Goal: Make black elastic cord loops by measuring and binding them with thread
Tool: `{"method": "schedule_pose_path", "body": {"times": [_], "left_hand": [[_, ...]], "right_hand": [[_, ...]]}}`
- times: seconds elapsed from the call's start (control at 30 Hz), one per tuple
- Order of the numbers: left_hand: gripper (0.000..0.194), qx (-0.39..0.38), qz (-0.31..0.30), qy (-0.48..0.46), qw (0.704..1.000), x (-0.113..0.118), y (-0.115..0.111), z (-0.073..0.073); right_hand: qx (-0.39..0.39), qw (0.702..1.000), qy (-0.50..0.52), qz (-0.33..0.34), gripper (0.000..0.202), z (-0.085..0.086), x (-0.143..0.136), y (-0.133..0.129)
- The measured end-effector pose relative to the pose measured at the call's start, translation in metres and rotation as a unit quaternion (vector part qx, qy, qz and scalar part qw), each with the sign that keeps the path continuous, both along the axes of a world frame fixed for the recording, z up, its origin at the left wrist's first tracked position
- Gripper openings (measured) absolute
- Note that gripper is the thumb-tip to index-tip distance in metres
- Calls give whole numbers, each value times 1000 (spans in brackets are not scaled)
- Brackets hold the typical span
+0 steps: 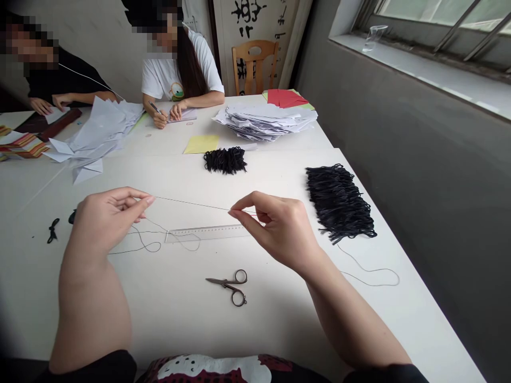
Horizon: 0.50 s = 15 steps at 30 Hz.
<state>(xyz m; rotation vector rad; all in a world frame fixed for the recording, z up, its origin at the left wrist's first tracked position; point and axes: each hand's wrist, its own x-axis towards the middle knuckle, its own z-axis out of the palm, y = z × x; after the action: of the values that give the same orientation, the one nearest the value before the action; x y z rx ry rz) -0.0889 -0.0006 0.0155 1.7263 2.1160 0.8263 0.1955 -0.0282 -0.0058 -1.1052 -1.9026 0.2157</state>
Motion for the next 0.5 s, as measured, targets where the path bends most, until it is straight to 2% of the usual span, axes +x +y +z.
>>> {"method": "schedule_pose_path", "body": {"times": [0.13,0.23,0.3,0.33,0.4,0.5], "left_hand": [[11,32,75,94,992,-12,3,2],[13,-24,158,156,975,-21,5,3],[16,-59,189,176,964,-24,7,2],[18,-48,181,179,966,-22,8,2],[27,42,111,174,978,-14,4,1],[36,199,-71,92,973,9,-18,-2]], "right_hand": [[21,999,-27,-26,9,-1,3,3],[37,998,-47,-33,8,-2,4,6],[40,997,-56,-32,8,-3,3,7],[39,997,-61,-30,9,-3,3,8],[36,996,-73,-24,11,-5,1,8],[35,995,-96,-13,14,-8,-2,8]]}}
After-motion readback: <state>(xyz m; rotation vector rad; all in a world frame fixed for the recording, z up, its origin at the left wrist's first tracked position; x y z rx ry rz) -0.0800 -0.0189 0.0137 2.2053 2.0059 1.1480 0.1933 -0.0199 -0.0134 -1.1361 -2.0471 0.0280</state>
